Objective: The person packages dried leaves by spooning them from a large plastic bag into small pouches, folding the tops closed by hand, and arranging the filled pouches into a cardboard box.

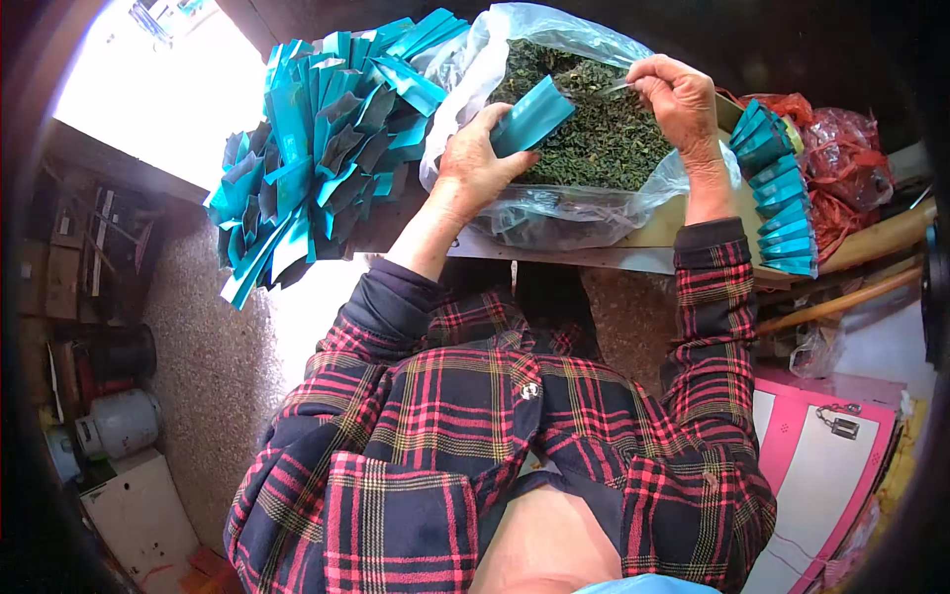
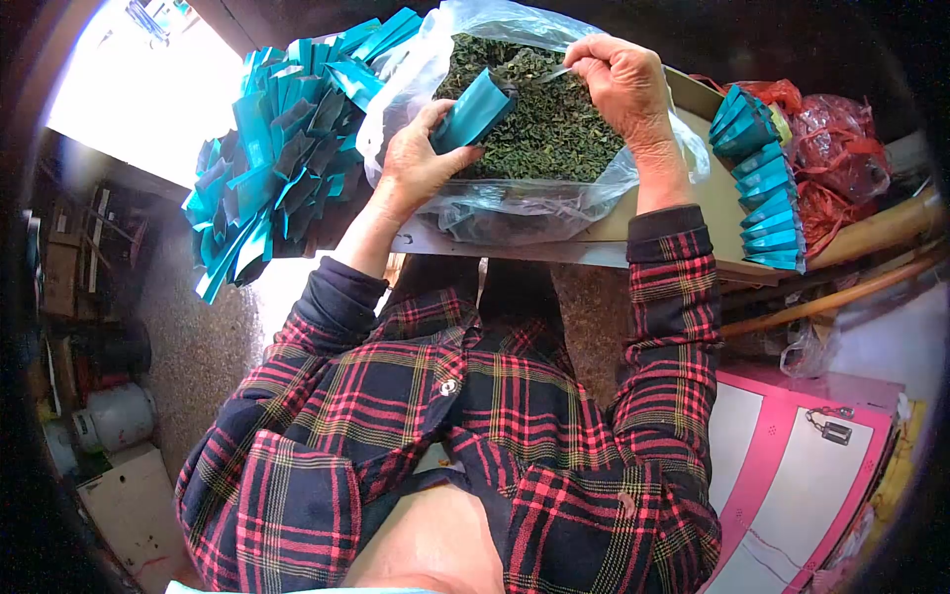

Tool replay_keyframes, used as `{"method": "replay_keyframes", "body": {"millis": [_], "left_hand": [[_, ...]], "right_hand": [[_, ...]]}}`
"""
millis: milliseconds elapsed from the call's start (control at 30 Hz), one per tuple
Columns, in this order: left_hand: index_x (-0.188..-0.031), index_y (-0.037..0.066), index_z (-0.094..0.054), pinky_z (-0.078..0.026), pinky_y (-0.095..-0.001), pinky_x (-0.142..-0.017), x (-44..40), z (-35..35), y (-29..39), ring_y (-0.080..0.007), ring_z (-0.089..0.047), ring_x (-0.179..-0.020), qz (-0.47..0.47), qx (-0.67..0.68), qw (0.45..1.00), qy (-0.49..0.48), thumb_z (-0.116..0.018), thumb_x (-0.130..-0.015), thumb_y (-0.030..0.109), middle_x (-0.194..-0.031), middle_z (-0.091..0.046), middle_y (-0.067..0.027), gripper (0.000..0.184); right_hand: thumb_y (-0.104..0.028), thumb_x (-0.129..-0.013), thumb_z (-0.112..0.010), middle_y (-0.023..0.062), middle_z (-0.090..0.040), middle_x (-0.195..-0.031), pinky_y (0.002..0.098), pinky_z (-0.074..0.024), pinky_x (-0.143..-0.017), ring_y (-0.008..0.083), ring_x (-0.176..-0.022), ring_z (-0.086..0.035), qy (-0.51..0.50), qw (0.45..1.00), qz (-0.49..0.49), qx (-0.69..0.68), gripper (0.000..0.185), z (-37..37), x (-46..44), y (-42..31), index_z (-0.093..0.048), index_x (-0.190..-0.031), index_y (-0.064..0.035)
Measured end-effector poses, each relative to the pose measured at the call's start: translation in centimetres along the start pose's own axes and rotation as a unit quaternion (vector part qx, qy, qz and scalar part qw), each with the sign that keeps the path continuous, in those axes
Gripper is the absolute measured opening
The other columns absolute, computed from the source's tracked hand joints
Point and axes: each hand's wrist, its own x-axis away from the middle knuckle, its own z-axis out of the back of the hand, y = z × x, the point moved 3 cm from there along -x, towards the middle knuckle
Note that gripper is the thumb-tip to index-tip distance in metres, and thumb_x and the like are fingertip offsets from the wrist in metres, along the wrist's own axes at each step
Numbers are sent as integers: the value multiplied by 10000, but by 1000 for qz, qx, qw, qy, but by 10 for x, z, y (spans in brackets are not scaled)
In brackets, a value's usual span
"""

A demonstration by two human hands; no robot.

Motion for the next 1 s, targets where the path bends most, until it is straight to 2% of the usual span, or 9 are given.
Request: {"method": "replay_keyframes", "body": {"millis": [233,367,467,500,600,633,767,833,1000], "left_hand": [[-1201,107,-541,-495,-387,-835,0,-1,-1,-317,-639,-948,-19,-12,1000,-8,-797,-670,273,-1015,-651,-168,612],[-1180,95,-545,-488,-386,-833,-2,-4,4,-317,-626,-960,-53,-1,999,-4,-789,-674,240,-1020,-640,-161,580],[-1184,91,-537,-482,-382,-840,-2,-4,15,-318,-616,-978,-58,-4,998,15,-791,-668,216,-1043,-628,-160,588],[-1184,91,-537,-482,-382,-840,-2,-5,18,-318,-616,-978,-58,-3,998,16,-791,-668,216,-1043,-628,-160,588],[-1226,79,-517,-461,-355,-900,-3,-9,21,-291,-606,-1034,-42,22,999,22,-826,-646,190,-1098,-621,-171,667],[-1230,69,-510,-457,-353,-910,-4,-12,20,-287,-600,-1046,-44,27,998,26,-828,-643,182,-1113,-616,-170,677],[-1226,49,-506,-454,-355,-917,-5,-17,21,-291,-595,-1056,-32,44,998,30,-829,-642,169,-1120,-613,-174,678],[-1216,44,-502,-464,-374,-895,-7,-18,23,-317,-594,-1037,-63,41,996,44,-827,-640,153,-1104,-608,-178,670],[-1213,37,-488,-471,-390,-880,-8,-19,22,-345,-590,-1027,-82,52,994,58,-827,-636,142,-1101,-594,-185,678]], "right_hand": [[52,-802,-594,-34,-622,-742,188,-427,-584,33,-646,-521,-31,998,46,14,114,0,1,-9,-678,-824,-22],[71,-750,-601,73,-633,-736,258,-477,-633,145,-682,-609,-103,987,111,51,102,-10,-10,-34,-636,-821,7],[75,-747,-594,91,-614,-726,266,-474,-623,170,-672,-614,-135,973,167,86,93,-11,-19,-61,-619,-806,7],[65,-753,-586,109,-591,-710,289,-468,-603,219,-646,-605,-141,966,196,96,75,-11,-22,-68,-605,-788,2],[54,-762,-577,122,-568,-693,317,-458,-582,257,-625,-589,-188,955,191,130,59,-2,-32,-90,-591,-772,-3],[47,-757,-574,140,-550,-691,333,-448,-570,298,-628,-579,-178,949,205,162,54,2,-35,-98,-582,-757,-7],[66,-737,-551,154,-559,-715,347,-454,-579,326,-655,-586,-175,934,235,206,87,8,-43,-107,-586,-762,-10],[67,-721,-545,153,-568,-729,365,-463,-590,334,-673,-589,-190,934,262,154,103,-3,-39,-111,-591,-758,-17],[39,-723,-539,143,-523,-692,389,-453,-592,335,-683,-571,-170,914,268,252,61,3,-40,-121,-542,-722,-23]]}}
